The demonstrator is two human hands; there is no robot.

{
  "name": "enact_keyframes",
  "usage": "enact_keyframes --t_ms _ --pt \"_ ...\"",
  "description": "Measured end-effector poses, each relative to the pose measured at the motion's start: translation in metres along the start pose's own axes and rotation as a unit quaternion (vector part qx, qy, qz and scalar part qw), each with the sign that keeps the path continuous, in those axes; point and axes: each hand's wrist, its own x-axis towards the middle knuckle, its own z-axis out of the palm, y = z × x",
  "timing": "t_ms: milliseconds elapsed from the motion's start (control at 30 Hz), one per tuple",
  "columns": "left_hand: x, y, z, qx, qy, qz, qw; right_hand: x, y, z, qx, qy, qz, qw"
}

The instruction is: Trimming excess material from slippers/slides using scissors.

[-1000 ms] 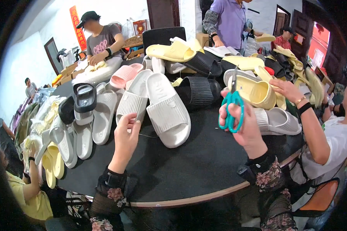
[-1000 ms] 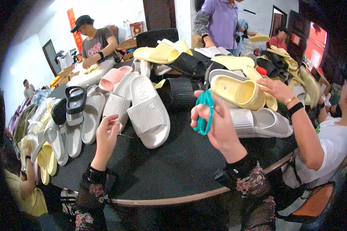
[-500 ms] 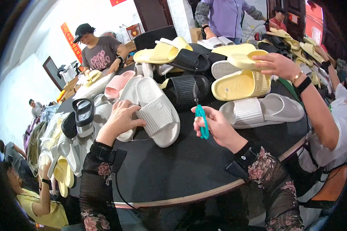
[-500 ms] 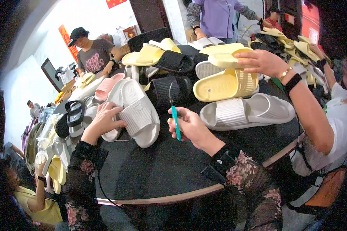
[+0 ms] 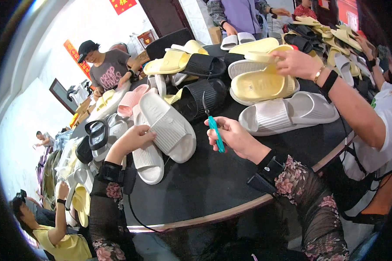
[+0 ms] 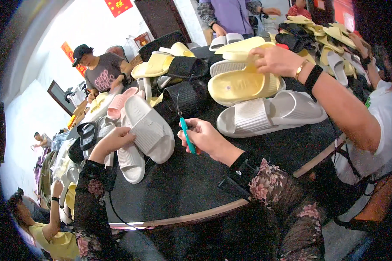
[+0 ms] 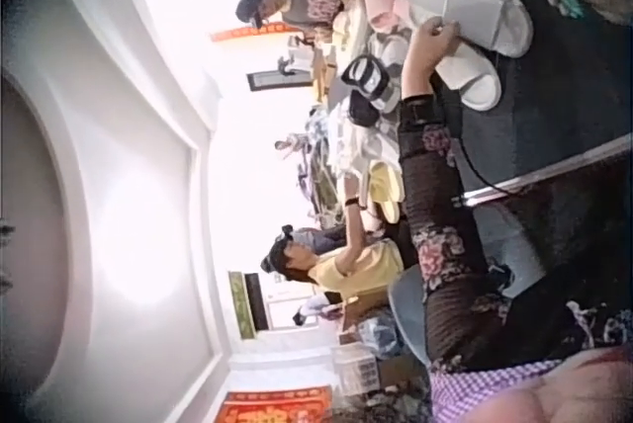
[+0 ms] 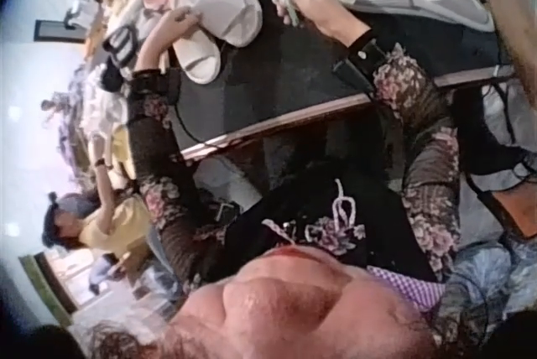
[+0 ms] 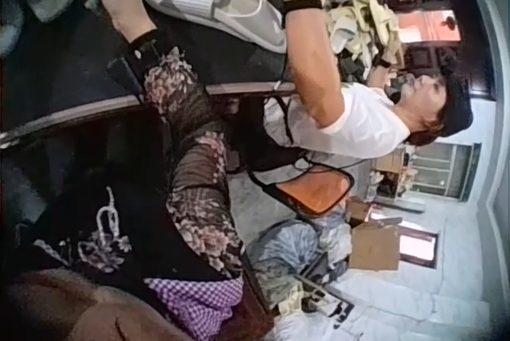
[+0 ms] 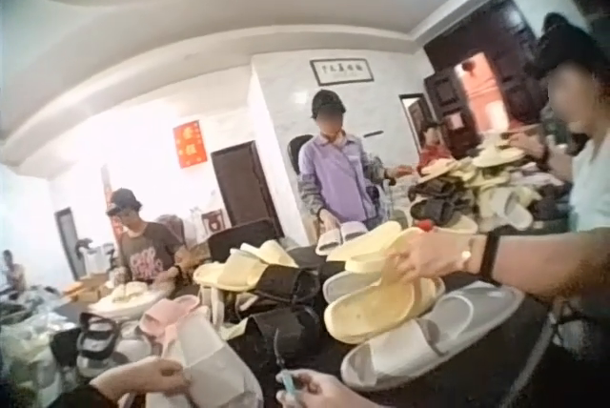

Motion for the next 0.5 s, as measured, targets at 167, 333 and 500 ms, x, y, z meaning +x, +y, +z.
enact_keyframes --t_ms 167,333,500 --pt "-0.013 0.01 -0.004 0.033 -0.069 -0.019 0.997 -0.003 -0.007 -0.001 -0.007 -0.018 0.02 1.0" --pt "-0.016 0.014 -0.007 0.104 -0.153 0.013 0.983 0.0 -0.005 0.0 0.014 -0.023 0.014 1.0" --pt "-0.018 0.009 0.001 0.071 -0.137 -0.037 0.987 0.001 -0.003 0.0 0.016 -0.023 0.015 1.0"
